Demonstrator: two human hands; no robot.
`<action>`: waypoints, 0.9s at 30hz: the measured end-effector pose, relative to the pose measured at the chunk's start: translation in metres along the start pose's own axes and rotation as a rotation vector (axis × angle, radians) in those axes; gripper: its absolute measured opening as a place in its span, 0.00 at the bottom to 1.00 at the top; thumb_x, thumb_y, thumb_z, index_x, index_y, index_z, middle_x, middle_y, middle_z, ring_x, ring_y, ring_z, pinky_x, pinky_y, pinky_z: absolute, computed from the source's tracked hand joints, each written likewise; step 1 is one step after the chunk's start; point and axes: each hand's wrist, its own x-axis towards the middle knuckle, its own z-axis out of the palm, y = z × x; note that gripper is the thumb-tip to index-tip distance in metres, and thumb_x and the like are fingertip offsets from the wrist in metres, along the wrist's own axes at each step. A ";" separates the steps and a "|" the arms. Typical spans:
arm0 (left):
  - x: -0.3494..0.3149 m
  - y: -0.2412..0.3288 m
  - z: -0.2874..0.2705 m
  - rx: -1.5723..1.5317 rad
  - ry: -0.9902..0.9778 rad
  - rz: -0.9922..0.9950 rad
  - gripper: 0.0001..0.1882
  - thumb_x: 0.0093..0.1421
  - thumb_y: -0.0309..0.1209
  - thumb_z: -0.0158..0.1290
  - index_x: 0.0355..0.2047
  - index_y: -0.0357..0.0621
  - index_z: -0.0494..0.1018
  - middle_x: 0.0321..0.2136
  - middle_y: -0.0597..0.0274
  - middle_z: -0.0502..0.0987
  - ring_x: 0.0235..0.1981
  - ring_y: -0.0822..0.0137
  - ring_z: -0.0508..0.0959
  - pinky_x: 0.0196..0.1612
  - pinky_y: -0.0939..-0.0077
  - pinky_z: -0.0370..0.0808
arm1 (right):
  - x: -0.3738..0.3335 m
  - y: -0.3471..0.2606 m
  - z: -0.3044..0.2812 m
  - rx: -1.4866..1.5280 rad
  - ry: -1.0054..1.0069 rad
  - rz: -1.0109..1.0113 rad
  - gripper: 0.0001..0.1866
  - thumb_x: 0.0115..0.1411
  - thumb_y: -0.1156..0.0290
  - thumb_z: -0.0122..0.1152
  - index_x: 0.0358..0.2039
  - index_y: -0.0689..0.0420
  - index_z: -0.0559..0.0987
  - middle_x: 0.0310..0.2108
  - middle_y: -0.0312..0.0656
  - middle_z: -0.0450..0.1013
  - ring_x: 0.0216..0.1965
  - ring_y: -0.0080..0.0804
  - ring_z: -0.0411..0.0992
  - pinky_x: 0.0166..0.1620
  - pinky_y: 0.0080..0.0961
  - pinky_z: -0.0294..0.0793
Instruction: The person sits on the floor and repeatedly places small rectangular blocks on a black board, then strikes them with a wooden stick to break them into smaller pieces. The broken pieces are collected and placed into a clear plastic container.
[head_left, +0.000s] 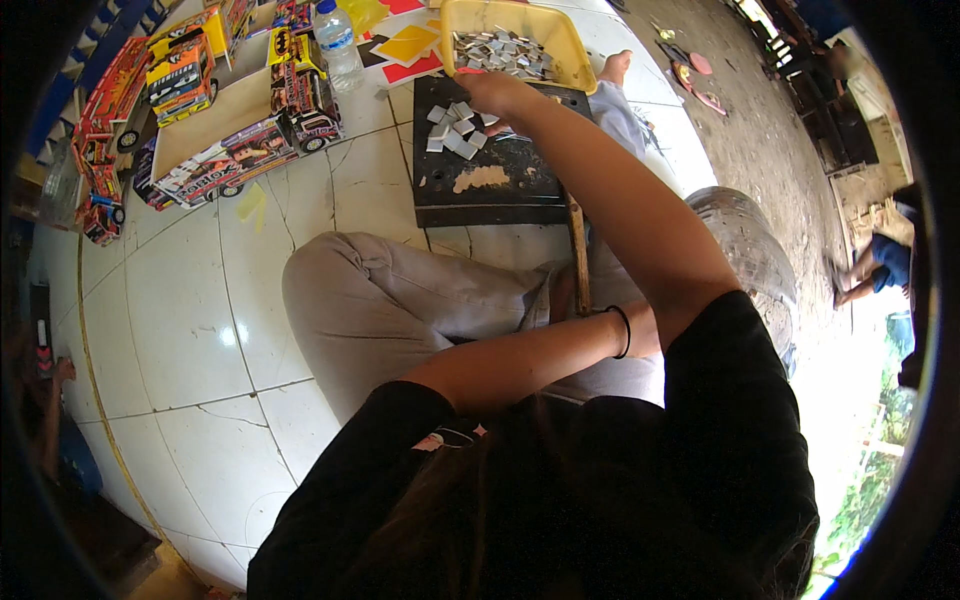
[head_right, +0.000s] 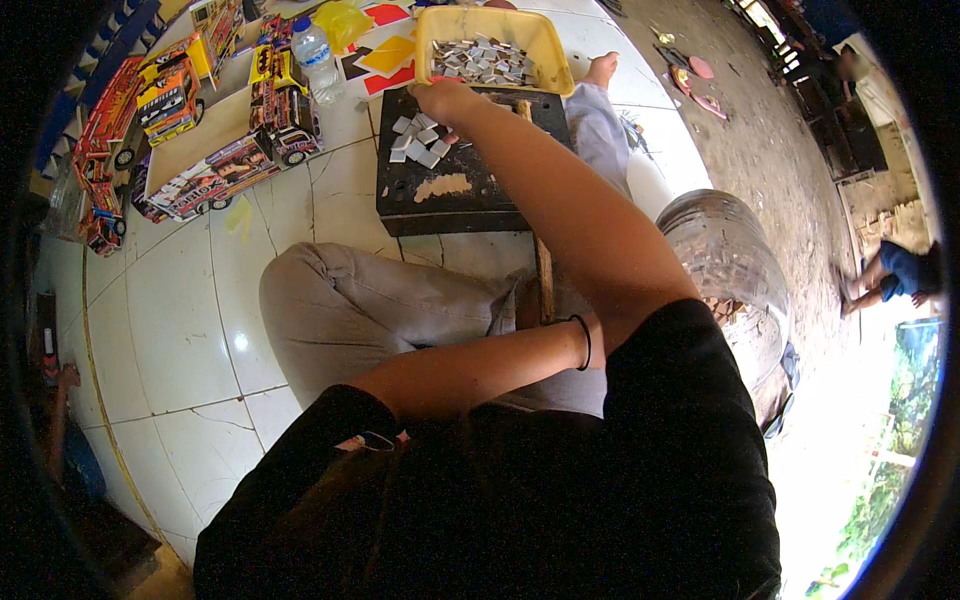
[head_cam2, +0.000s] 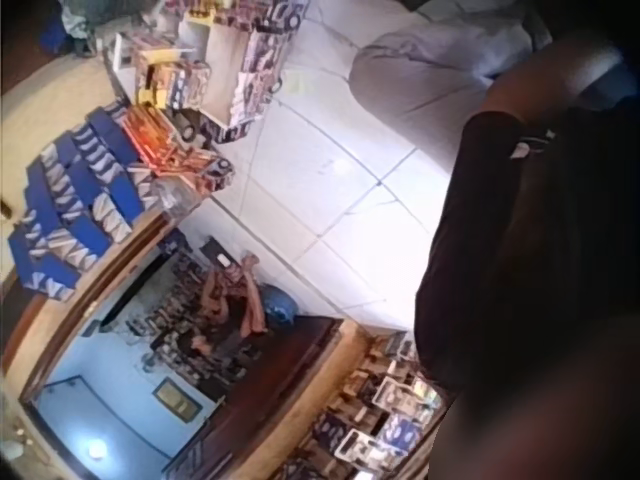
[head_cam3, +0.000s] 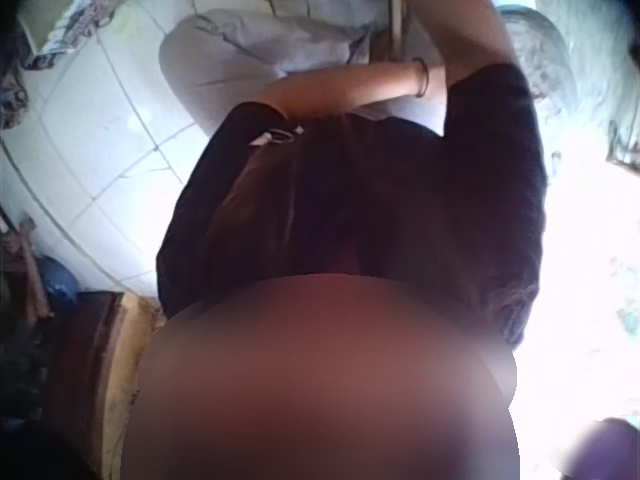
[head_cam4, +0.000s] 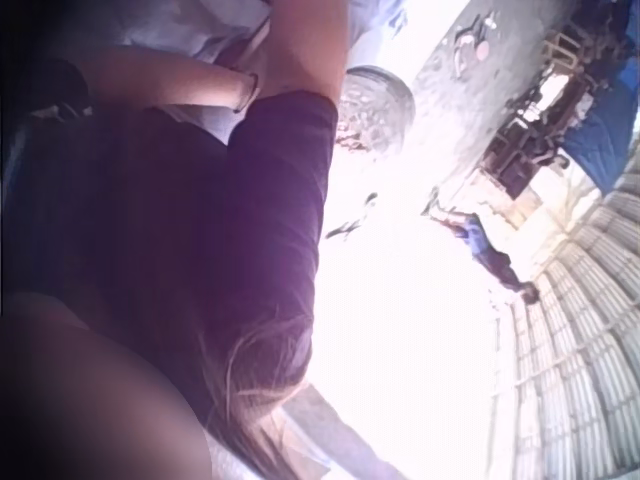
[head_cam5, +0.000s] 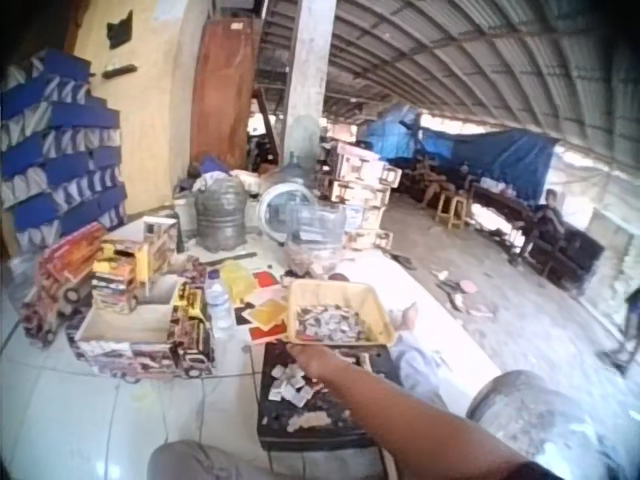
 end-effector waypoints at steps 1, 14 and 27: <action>0.000 -0.001 0.001 0.019 -0.029 -0.020 0.20 0.64 0.34 0.42 0.54 0.40 0.66 0.57 0.50 0.65 0.59 0.54 0.62 0.61 0.63 0.58 | -0.016 0.001 -0.005 0.000 0.027 -0.077 0.30 0.62 0.48 0.47 0.58 0.54 0.66 0.53 0.46 0.66 0.49 0.36 0.68 0.44 0.29 0.74; -0.009 -0.001 -0.011 0.640 0.160 0.267 0.11 0.54 0.34 0.45 0.29 0.51 0.78 0.38 0.73 0.71 0.46 0.73 0.67 0.64 0.58 0.40 | -0.381 0.144 -0.163 0.179 0.079 -0.647 0.10 0.56 0.81 0.47 0.34 0.68 0.77 0.34 0.49 0.74 0.34 0.33 0.76 0.35 0.24 0.78; -0.007 0.015 -0.030 0.749 0.038 0.219 0.06 0.55 0.34 0.46 0.31 0.53 0.73 0.33 0.75 0.69 0.43 0.74 0.66 0.53 0.63 0.51 | -0.262 0.265 -0.113 -0.795 0.390 0.228 0.13 0.51 0.70 0.59 0.37 0.58 0.79 0.39 0.48 0.76 0.44 0.44 0.75 0.43 0.36 0.76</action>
